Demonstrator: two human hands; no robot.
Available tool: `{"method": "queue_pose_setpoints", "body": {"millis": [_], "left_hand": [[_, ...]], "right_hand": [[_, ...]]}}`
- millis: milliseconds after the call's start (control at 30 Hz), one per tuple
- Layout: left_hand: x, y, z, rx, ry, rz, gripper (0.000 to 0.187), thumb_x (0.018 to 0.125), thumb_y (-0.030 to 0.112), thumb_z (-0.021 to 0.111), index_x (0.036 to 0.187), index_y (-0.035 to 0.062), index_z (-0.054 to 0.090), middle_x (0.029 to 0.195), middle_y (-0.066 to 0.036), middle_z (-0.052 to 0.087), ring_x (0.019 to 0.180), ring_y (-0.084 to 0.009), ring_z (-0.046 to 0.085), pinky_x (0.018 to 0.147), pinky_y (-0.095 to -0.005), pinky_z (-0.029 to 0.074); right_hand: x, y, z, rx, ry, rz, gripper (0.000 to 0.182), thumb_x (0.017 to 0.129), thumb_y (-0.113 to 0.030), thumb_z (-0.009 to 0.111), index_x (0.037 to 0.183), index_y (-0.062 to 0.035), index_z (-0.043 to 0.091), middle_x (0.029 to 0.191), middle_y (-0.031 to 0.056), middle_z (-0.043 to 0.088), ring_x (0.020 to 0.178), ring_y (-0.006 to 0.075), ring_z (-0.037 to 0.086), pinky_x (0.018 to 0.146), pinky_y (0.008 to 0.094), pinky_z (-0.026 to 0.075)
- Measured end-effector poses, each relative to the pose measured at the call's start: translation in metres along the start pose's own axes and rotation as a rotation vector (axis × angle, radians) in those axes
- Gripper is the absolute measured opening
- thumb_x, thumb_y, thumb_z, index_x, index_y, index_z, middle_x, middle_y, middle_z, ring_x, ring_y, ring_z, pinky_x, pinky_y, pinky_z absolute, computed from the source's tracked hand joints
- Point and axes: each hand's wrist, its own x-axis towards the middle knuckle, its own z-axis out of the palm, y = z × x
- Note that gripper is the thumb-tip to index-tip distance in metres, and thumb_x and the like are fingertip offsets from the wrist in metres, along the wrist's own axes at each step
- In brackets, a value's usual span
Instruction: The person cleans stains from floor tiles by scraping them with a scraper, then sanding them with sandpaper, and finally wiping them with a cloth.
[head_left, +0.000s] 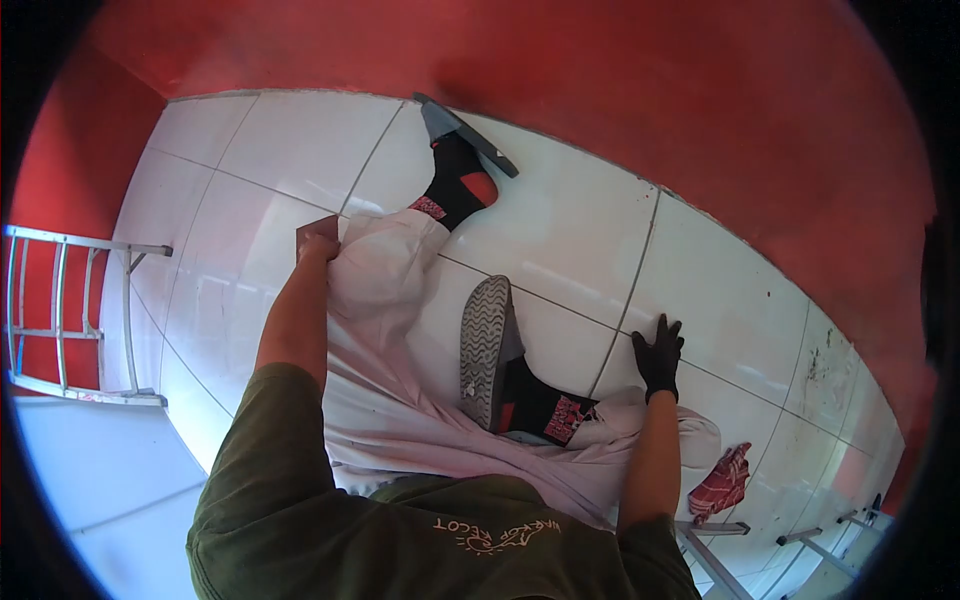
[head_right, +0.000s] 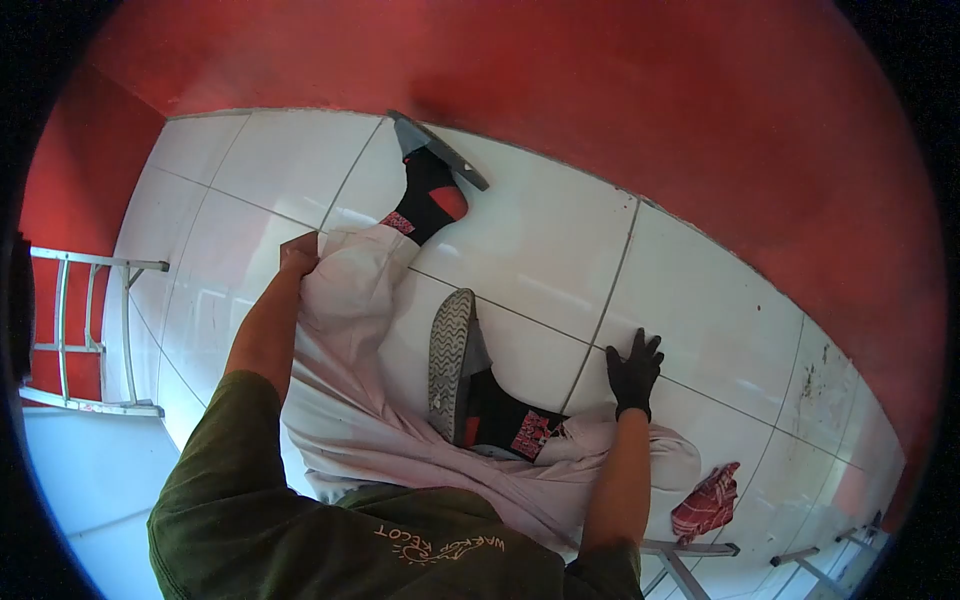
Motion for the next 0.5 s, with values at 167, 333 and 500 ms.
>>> {"method": "queue_pose_setpoints", "body": {"millis": [167,333,500], "left_hand": [[0.020,-0.010,0.010,0.113,0.067,0.179,0.098,0.063,0.056,0.071,0.124,-0.0148,0.041,0.133,-0.028,0.040,0.125,-0.0303,0.041,0.102,-0.0317,0.036],[-0.059,0.018,-0.030,0.157,0.150,0.476,0.051,0.069,0.014,0.062,0.119,0.0116,0.055,0.114,-0.018,0.059,0.111,-0.0326,0.054,0.094,-0.0371,0.043],[-0.077,0.018,-0.031,-0.174,0.447,0.361,0.048,0.068,0.001,0.056,0.114,0.0162,0.057,0.102,-0.016,0.063,0.098,-0.0336,0.060,0.085,-0.0386,0.049]], "right_hand": [[0.002,0.004,0.008,0.030,0.030,-0.007,0.077,0.075,-0.044,0.063,0.138,-0.0097,0.034,0.142,0.0268,0.025,0.122,0.0491,0.031,0.098,0.0533,0.033],[0.002,0.001,0.004,0.010,0.030,0.000,0.075,0.076,-0.044,0.062,0.136,-0.0084,0.036,0.141,0.0271,0.026,0.122,0.0483,0.033,0.097,0.0527,0.034],[-0.001,-0.001,-0.001,0.040,0.019,0.003,0.074,0.076,-0.044,0.062,0.135,-0.0069,0.037,0.140,0.0276,0.026,0.121,0.0479,0.033,0.096,0.0523,0.035]]}}
